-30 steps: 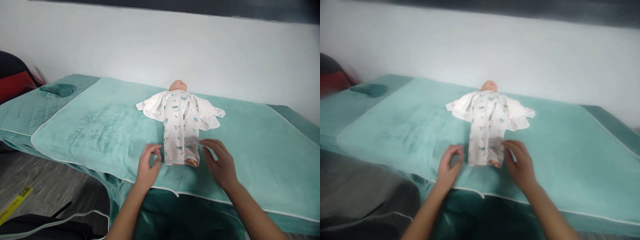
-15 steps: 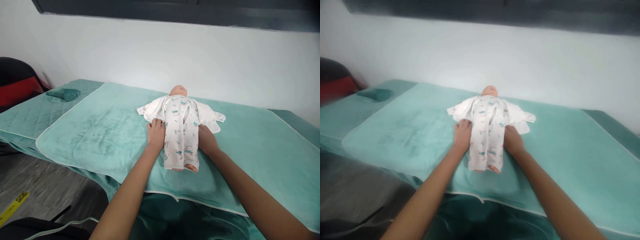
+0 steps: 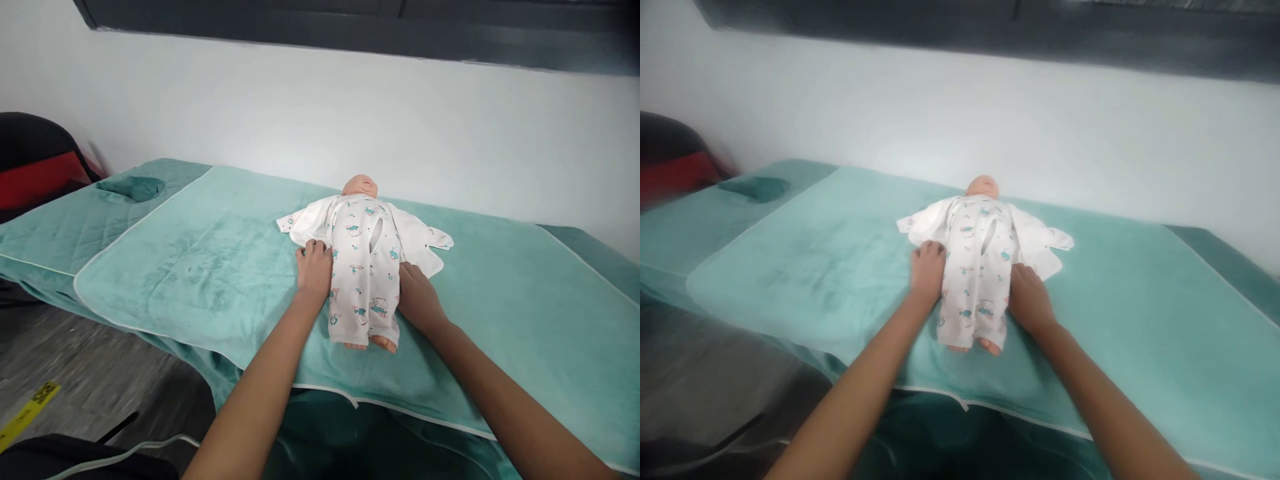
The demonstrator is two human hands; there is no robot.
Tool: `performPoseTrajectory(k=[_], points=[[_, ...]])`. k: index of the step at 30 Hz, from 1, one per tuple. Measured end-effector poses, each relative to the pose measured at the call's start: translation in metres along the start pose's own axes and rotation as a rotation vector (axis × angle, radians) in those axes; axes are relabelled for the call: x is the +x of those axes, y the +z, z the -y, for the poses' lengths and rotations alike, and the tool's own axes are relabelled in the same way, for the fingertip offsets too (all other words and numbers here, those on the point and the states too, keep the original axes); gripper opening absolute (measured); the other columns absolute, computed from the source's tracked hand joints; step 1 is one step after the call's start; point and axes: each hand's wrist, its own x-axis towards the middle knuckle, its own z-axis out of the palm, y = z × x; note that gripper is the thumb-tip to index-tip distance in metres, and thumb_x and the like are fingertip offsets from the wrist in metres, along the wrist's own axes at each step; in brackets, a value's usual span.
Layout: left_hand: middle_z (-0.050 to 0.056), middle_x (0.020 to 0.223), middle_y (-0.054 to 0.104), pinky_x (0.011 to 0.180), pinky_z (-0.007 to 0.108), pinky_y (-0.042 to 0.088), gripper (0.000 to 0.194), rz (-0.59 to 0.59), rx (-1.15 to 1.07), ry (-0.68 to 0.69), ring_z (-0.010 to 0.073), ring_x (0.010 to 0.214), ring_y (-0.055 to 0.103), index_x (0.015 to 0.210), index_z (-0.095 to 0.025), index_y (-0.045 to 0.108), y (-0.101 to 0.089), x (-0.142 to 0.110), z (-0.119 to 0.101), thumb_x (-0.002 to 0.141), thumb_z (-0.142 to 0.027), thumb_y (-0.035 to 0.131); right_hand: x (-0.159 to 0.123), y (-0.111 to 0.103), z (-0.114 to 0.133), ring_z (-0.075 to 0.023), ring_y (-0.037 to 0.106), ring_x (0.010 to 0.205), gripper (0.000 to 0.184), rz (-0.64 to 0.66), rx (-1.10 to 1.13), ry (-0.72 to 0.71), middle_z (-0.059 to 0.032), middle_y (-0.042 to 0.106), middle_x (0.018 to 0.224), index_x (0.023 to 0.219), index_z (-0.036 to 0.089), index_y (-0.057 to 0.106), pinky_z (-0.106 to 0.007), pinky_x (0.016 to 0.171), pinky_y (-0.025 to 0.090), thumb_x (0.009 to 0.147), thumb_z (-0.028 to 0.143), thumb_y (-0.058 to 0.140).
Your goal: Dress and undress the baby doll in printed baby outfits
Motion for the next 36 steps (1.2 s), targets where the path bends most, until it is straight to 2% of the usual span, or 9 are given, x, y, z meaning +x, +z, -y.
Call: performPoseTrajectory(k=[5, 7, 12, 16, 18, 23, 30, 33, 36], points=[[0.013, 0.118, 0.059, 0.091, 0.045, 0.039, 0.024, -0.005, -0.02, -0.007, 0.0293, 0.115, 0.045, 0.108, -0.017, 0.064, 0.0, -0.003, 0.002, 0.095, -0.011, 0.045, 0.009, 0.006, 0.006, -0.0264, 0.052, 0.088, 0.005, -0.032, -0.011, 0.054, -0.0106, 0.057, 0.087, 0.083, 0.02, 0.057, -0.036, 0.077, 0.04, 0.084, 0.016, 0.053], [0.012, 0.121, 0.058, 0.093, 0.044, 0.039, 0.025, -0.004, -0.022, -0.009, 0.0292, 0.116, 0.044, 0.111, -0.018, 0.063, 0.002, -0.003, 0.003, 0.095, -0.013, 0.046, 0.011, 0.009, 0.005, -0.0268, 0.053, 0.09, 0.004, -0.043, 0.07, 0.041, -0.0104, 0.059, 0.088, 0.083, 0.02, 0.059, -0.037, 0.078, 0.042, 0.083, 0.018, 0.055], [0.012, 0.12, 0.057, 0.092, 0.048, 0.039, 0.027, 0.032, -0.05, -0.062, 0.0301, 0.11, 0.046, 0.116, -0.02, 0.064, 0.007, 0.006, 0.001, 0.096, -0.018, 0.046, 0.019, 0.01, 0.004, -0.0293, 0.057, 0.097, 0.018, -0.098, 0.282, -0.049, -0.011, 0.066, 0.104, 0.099, 0.02, 0.063, -0.043, 0.084, 0.045, 0.084, 0.022, 0.052], [0.014, 0.117, 0.057, 0.086, 0.052, 0.038, 0.027, 0.105, -0.089, -0.118, 0.0328, 0.107, 0.046, 0.105, -0.02, 0.068, 0.006, 0.018, -0.002, 0.096, -0.018, 0.043, 0.031, 0.009, 0.01, -0.0323, 0.058, 0.102, 0.023, -0.118, 0.209, -0.083, -0.0142, 0.067, 0.107, 0.103, 0.019, 0.064, -0.045, 0.086, 0.046, 0.085, 0.026, 0.053], [0.014, 0.114, 0.058, 0.086, 0.051, 0.038, 0.026, 0.097, -0.087, -0.121, 0.0324, 0.106, 0.046, 0.103, -0.019, 0.068, 0.004, 0.019, -0.002, 0.096, -0.018, 0.042, 0.034, 0.01, 0.011, -0.0322, 0.059, 0.099, 0.02, -0.107, 0.172, -0.061, -0.0142, 0.068, 0.101, 0.099, 0.018, 0.065, -0.044, 0.084, 0.046, 0.084, 0.025, 0.053], [0.013, 0.109, 0.061, 0.09, 0.049, 0.036, 0.022, 0.036, -0.091, -0.061, 0.0299, 0.105, 0.048, 0.099, -0.019, 0.066, 0.002, 0.014, 0.0, 0.096, -0.02, 0.044, 0.03, 0.012, 0.008, -0.0283, 0.062, 0.09, 0.016, -0.181, 0.327, 0.015, -0.0093, 0.069, 0.093, 0.09, 0.021, 0.065, -0.041, 0.078, 0.049, 0.083, 0.028, 0.054], [0.012, 0.102, 0.064, 0.086, 0.046, 0.037, 0.018, 0.014, -0.065, 0.086, 0.0285, 0.102, 0.052, 0.098, -0.016, 0.064, -0.012, 0.0, 0.012, 0.094, -0.016, 0.046, 0.029, 0.015, 0.005, -0.032, 0.061, 0.105, 0.033, -0.237, 0.388, -0.022, -0.0135, 0.069, 0.111, 0.111, 0.018, 0.065, -0.045, 0.087, 0.048, 0.084, 0.034, 0.057], [0.01, 0.1, 0.064, 0.086, 0.045, 0.037, 0.018, 0.008, -0.037, 0.204, 0.0278, 0.1, 0.052, 0.094, -0.017, 0.065, -0.02, -0.011, 0.025, 0.092, -0.012, 0.048, 0.03, 0.015, 0.006, -0.0299, 0.063, 0.098, 0.021, -0.209, 0.428, -0.008, -0.0106, 0.071, 0.104, 0.099, 0.02, 0.068, -0.043, 0.082, 0.048, 0.083, 0.029, 0.056], [0.01, 0.1, 0.064, 0.082, 0.044, 0.038, 0.018, 0.02, -0.033, 0.255, 0.0274, 0.098, 0.052, 0.091, -0.019, 0.066, -0.024, -0.02, 0.033, 0.091, -0.012, 0.05, 0.029, 0.011, 0.006, -0.0268, 0.063, 0.086, 0.012, -0.169, 0.524, 0.039, -0.0062, 0.071, 0.09, 0.083, 0.02, 0.067, -0.038, 0.075, 0.047, 0.081, 0.023, 0.056]])
